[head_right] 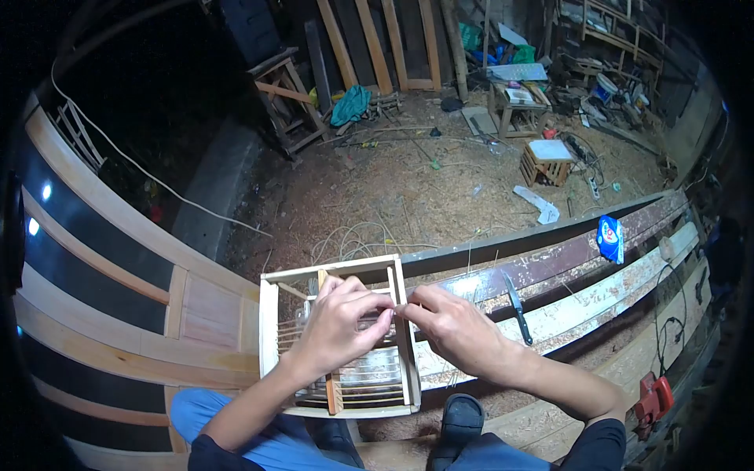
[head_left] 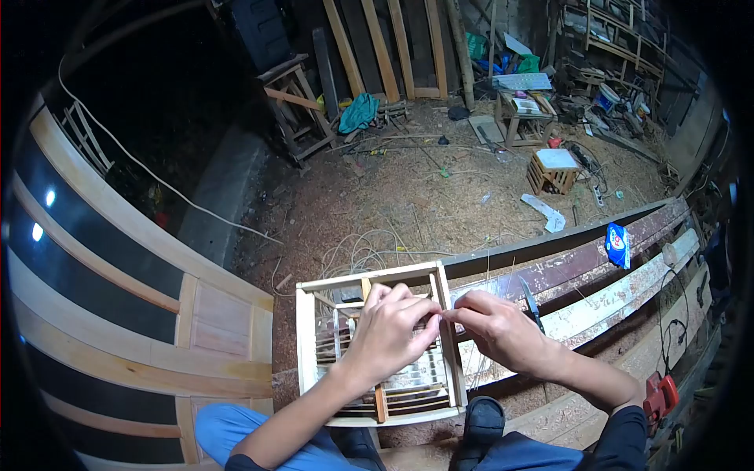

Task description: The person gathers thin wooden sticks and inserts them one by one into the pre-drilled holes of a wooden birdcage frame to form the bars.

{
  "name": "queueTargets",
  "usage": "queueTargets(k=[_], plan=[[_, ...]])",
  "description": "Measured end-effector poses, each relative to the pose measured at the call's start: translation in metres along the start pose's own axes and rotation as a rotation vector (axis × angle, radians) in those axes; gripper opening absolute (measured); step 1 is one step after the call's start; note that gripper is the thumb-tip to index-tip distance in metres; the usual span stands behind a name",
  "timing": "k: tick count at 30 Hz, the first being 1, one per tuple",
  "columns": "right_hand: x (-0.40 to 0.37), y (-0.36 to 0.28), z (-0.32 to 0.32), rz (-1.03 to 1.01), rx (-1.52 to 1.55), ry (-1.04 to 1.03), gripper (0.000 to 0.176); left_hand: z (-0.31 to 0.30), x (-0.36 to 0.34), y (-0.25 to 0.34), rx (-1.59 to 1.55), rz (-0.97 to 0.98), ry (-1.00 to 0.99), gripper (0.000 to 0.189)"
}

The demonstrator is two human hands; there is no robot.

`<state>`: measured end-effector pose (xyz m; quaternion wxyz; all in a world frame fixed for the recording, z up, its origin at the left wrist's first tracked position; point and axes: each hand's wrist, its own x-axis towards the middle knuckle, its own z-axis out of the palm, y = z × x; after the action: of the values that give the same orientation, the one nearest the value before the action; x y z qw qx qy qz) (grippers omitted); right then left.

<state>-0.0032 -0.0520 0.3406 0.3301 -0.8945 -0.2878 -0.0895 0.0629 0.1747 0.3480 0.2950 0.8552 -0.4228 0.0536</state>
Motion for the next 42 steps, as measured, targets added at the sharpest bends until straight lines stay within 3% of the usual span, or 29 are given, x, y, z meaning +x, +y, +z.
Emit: queueTargets(k=[12,21,23,27,29,35,37,39,42], plan=[[-0.010,-0.002,0.007,0.020,0.031,0.023,0.042,0.004,-0.004,0.006,0.021,-0.027,-0.001,0.015],[-0.007,-0.018,0.005,0.112,0.036,0.038,0.056,0.006,-0.004,0.002,0.037,-0.005,0.004,0.018],[-0.007,-0.018,0.010,0.056,0.042,0.147,0.062,0.006,-0.004,0.003,0.040,-0.017,0.002,0.019],[-0.009,-0.031,0.007,0.139,0.081,0.054,0.066,0.002,-0.003,0.005,0.043,-0.059,-0.048,0.019],[-0.009,-0.031,0.010,0.069,0.055,0.069,0.067,0.003,-0.002,0.004,0.026,-0.044,-0.051,0.019],[0.000,-0.008,-0.002,0.092,-0.043,0.212,0.030,0.003,0.000,0.000,-0.010,0.004,-0.042,0.018],[0.007,0.015,-0.003,0.051,0.036,0.199,0.027,0.001,0.000,0.004,-0.036,0.001,-0.028,0.018],[0.010,0.029,0.002,0.179,0.398,0.108,0.026,-0.001,-0.001,0.007,-0.050,-0.035,-0.012,0.018],[0.005,0.033,0.007,0.224,0.462,0.094,0.025,0.000,0.000,0.004,-0.058,-0.039,0.004,0.017]])
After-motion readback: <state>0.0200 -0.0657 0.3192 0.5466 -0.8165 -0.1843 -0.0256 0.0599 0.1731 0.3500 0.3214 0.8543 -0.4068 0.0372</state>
